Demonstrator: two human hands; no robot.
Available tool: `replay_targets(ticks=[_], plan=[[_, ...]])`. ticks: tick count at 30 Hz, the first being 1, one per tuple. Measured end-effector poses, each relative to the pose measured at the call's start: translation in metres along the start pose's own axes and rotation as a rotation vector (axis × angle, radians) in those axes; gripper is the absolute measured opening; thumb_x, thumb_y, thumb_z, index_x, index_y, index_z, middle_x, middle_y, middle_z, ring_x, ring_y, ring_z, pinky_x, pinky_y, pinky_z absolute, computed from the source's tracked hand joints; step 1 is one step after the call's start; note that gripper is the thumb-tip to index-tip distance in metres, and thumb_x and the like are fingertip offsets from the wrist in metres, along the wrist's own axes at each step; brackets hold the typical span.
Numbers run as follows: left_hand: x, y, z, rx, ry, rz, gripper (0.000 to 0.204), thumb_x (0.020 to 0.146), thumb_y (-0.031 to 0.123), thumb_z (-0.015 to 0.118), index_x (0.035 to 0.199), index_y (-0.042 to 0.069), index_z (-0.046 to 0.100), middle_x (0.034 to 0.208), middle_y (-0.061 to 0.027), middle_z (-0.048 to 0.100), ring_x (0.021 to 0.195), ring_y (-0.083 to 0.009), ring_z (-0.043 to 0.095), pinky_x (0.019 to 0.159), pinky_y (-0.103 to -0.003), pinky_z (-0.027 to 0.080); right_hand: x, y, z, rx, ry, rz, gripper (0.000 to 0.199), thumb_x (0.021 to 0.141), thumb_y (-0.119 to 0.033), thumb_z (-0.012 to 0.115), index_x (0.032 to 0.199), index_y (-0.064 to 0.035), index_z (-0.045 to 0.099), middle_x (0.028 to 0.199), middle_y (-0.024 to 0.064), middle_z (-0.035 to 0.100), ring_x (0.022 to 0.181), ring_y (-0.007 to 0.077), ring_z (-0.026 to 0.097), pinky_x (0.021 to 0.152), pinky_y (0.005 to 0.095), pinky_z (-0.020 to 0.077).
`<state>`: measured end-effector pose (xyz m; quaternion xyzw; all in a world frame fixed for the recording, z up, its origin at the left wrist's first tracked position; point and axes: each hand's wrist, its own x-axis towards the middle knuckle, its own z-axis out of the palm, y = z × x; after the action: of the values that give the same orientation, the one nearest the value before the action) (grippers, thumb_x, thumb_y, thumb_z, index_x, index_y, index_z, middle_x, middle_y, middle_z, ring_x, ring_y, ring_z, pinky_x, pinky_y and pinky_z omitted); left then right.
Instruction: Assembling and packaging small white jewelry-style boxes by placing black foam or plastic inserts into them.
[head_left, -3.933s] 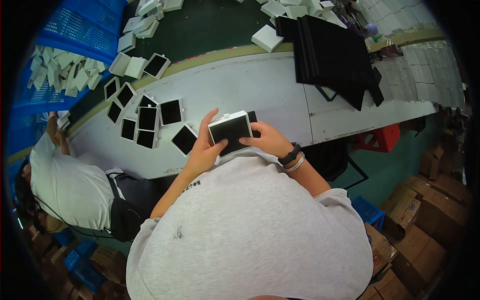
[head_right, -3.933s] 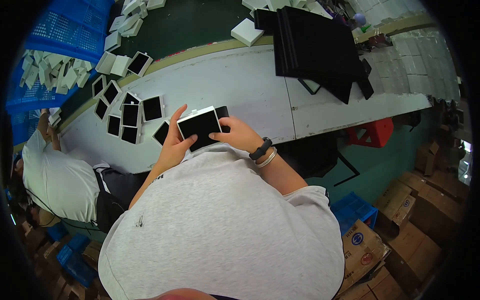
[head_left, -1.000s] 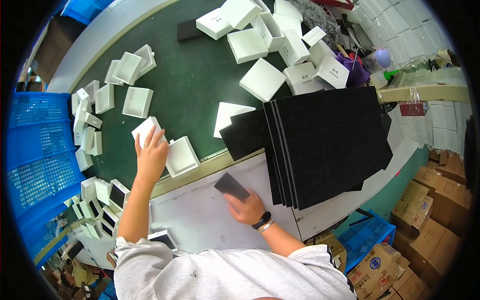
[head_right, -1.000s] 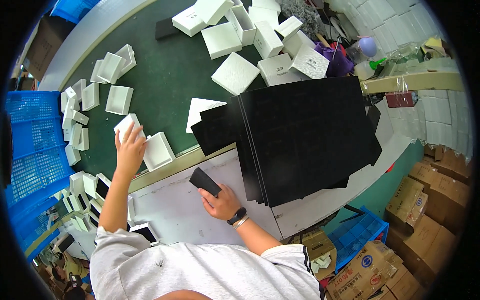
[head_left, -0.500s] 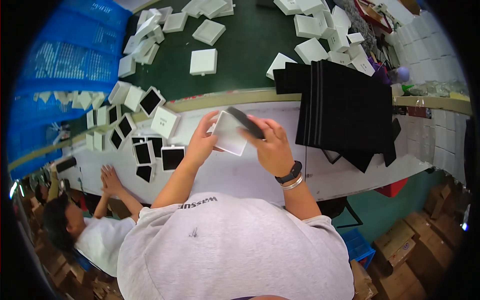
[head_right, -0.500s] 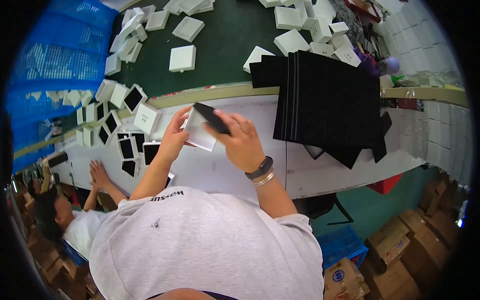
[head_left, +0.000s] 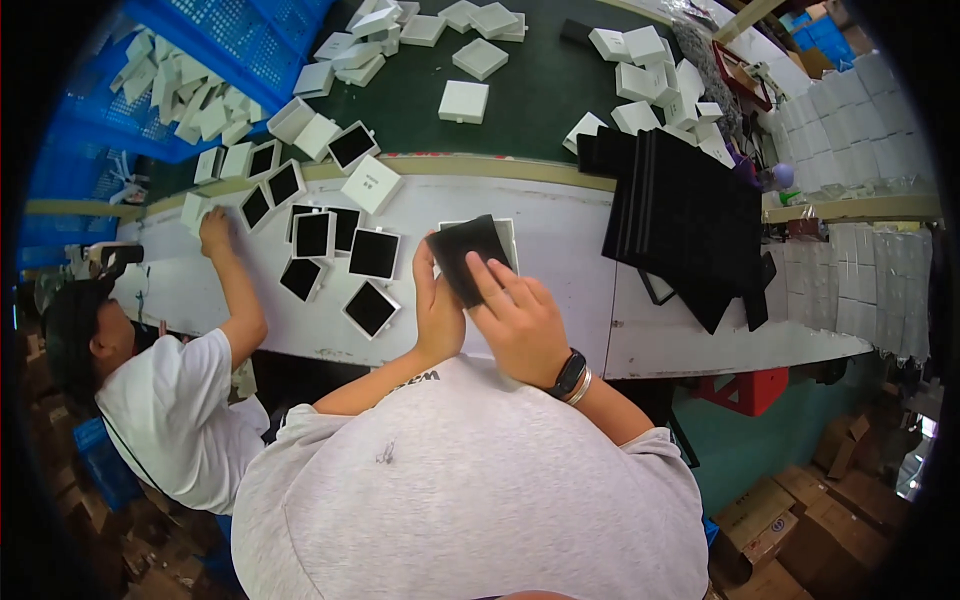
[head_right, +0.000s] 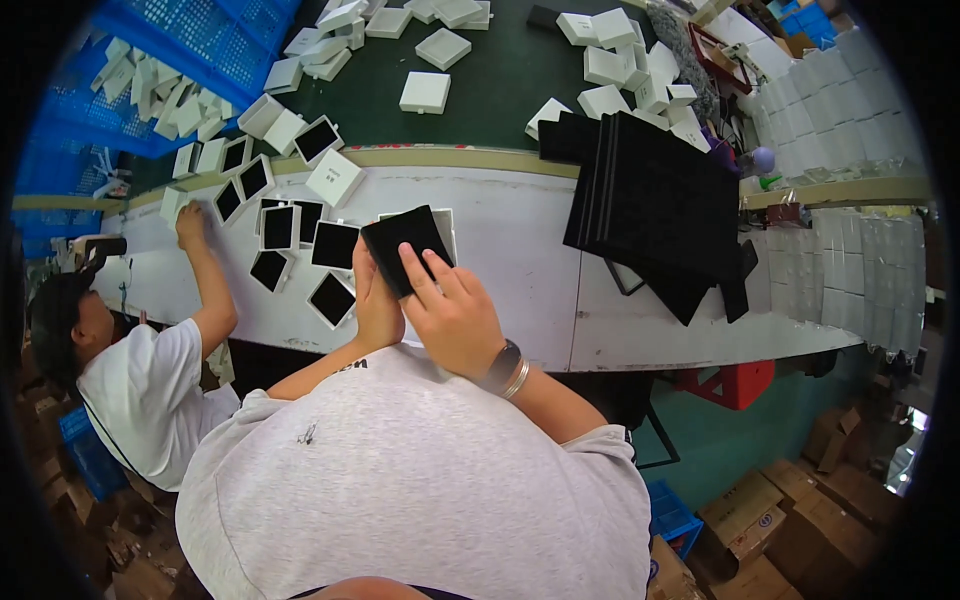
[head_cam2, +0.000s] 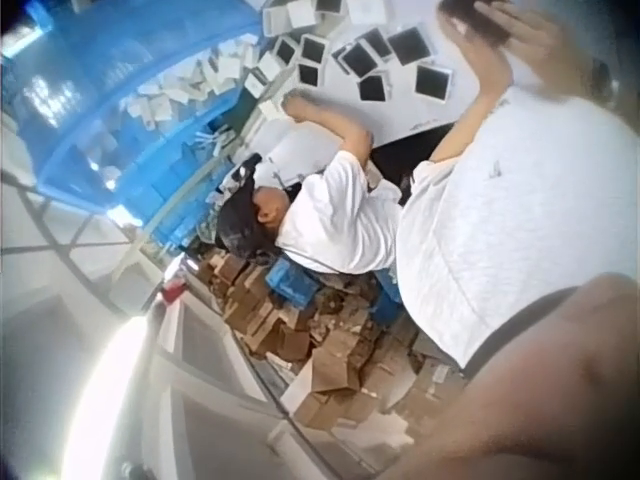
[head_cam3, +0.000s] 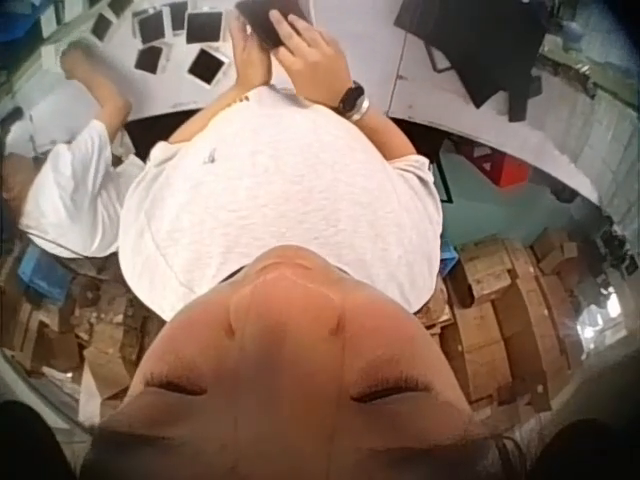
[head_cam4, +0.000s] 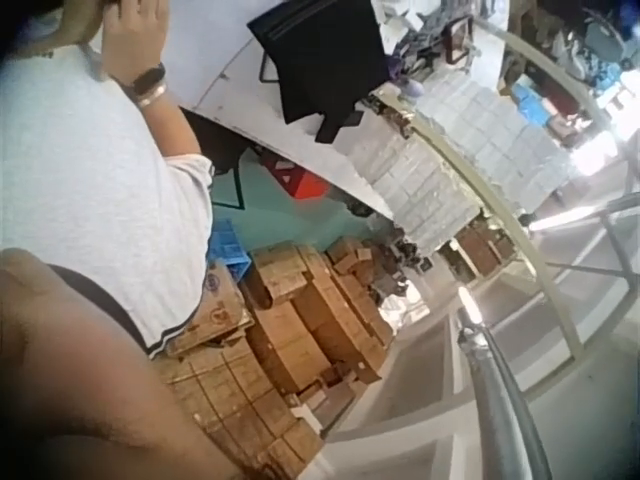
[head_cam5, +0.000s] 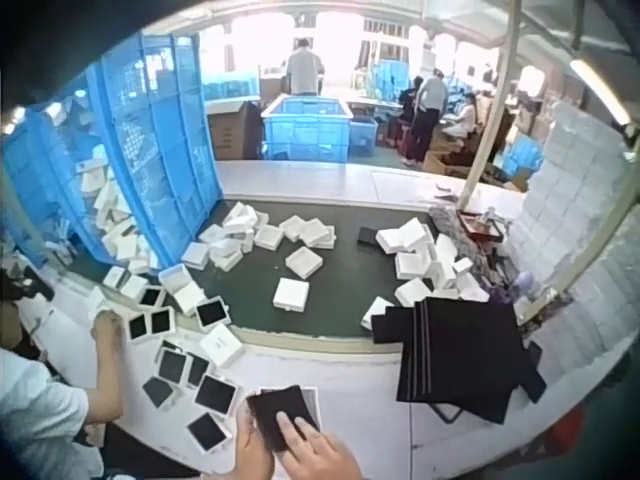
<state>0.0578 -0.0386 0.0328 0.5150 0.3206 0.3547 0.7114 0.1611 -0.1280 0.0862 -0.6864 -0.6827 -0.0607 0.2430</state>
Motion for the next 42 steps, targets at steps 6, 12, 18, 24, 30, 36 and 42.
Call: replay_targets(ticks=[6, 12, 18, 24, 30, 36, 42], plan=[[-0.018, 0.02, 0.008, -0.139, 0.055, -0.16, 0.053, 0.098, 0.021, 0.044, 0.145, 0.014, 0.021, 0.141, -0.0074, 0.03, 0.117, -0.0157, 0.047, 0.084, -0.028, 0.051, -0.003, -0.01, 0.014, -0.125, 0.108, 0.053, 0.011, 0.073, -0.011, 0.061, 0.083, -0.0077, 0.067, 0.125, 0.0086, 0.059, 0.098, 0.018, 0.058, 0.078, 0.03, 0.0424], [-0.023, 0.017, -0.014, -0.232, 0.069, -0.161, 0.054, 0.098, 0.022, 0.046, 0.145, 0.01, 0.022, 0.135, -0.0057, 0.039, 0.112, -0.0151, 0.051, 0.084, -0.027, 0.048, -0.004, -0.019, 0.008, -0.071, -0.074, -0.051, 0.014, 0.082, -0.01, 0.055, 0.09, -0.0114, 0.067, 0.126, 0.011, 0.058, 0.12, 0.0268, 0.051, 0.099, 0.0381, 0.0385], [-0.027, 0.03, -0.031, -0.163, -0.185, -0.252, 0.06, 0.095, 0.017, 0.051, 0.146, 0.007, 0.02, 0.143, -0.0117, 0.028, 0.111, -0.0172, 0.052, 0.088, -0.028, 0.048, -0.025, -0.001, 0.001, 0.618, 0.0, 0.033, 0.026, 0.079, -0.008, 0.065, 0.106, -0.0088, 0.065, 0.131, 0.0158, 0.053, 0.126, 0.0335, 0.046, 0.104, 0.0414, 0.0374], [-0.03, 0.033, -0.047, -0.21, -0.361, -0.289, 0.062, 0.088, 0.004, 0.055, 0.143, 0.007, 0.027, 0.137, -0.0119, 0.034, 0.108, -0.0152, 0.053, 0.091, -0.028, 0.043, -0.04, -0.006, 0.025, 1.394, -0.007, 0.951, 0.066, 0.081, -0.012, 0.071, 0.135, -0.002, 0.033, 0.112, 0.0139, 0.058, 0.105, 0.0193, 0.056, 0.088, 0.0328, 0.0484], [-0.016, 0.033, -0.052, 0.09, -0.363, -0.297, 0.047, 0.088, 0.004, 0.057, 0.133, 0.003, 0.042, 0.118, -0.0086, 0.053, 0.094, -0.0122, 0.057, 0.084, -0.025, 0.045, -0.037, -0.015, 0.027, 1.05, 0.011, 0.896, 0.05, 0.081, -0.013, 0.071, 0.121, -0.0036, 0.041, 0.11, 0.0102, 0.059, 0.102, 0.0187, 0.058, 0.084, 0.0326, 0.0491], [-0.003, 0.012, -0.057, 0.115, -0.242, -0.303, 0.038, 0.091, 0.013, 0.06, 0.123, 0.0, 0.048, 0.102, -0.0054, 0.061, 0.085, -0.0098, 0.058, 0.076, -0.022, 0.046, -0.039, -0.02, 0.044, 1.272, 0.001, 0.907, 0.04, 0.09, -0.02, 0.062, 0.121, -0.0038, 0.043, 0.102, 0.0106, 0.06, 0.093, 0.0166, 0.058, 0.079, 0.0298, 0.0479], [0.004, 0.006, -0.052, 0.129, -0.412, -0.399, 0.05, 0.088, 0.007, 0.061, 0.132, -0.001, 0.038, 0.118, -0.0102, 0.055, 0.103, -0.0129, 0.054, 0.087, -0.026, 0.043, -0.035, -0.008, 0.058, 1.101, 0.159, 0.984, 0.034, 0.095, -0.023, 0.055, 0.122, -0.0035, 0.047, 0.099, 0.0076, 0.06, 0.088, 0.0129, 0.056, 0.077, 0.0269, 0.0464]])
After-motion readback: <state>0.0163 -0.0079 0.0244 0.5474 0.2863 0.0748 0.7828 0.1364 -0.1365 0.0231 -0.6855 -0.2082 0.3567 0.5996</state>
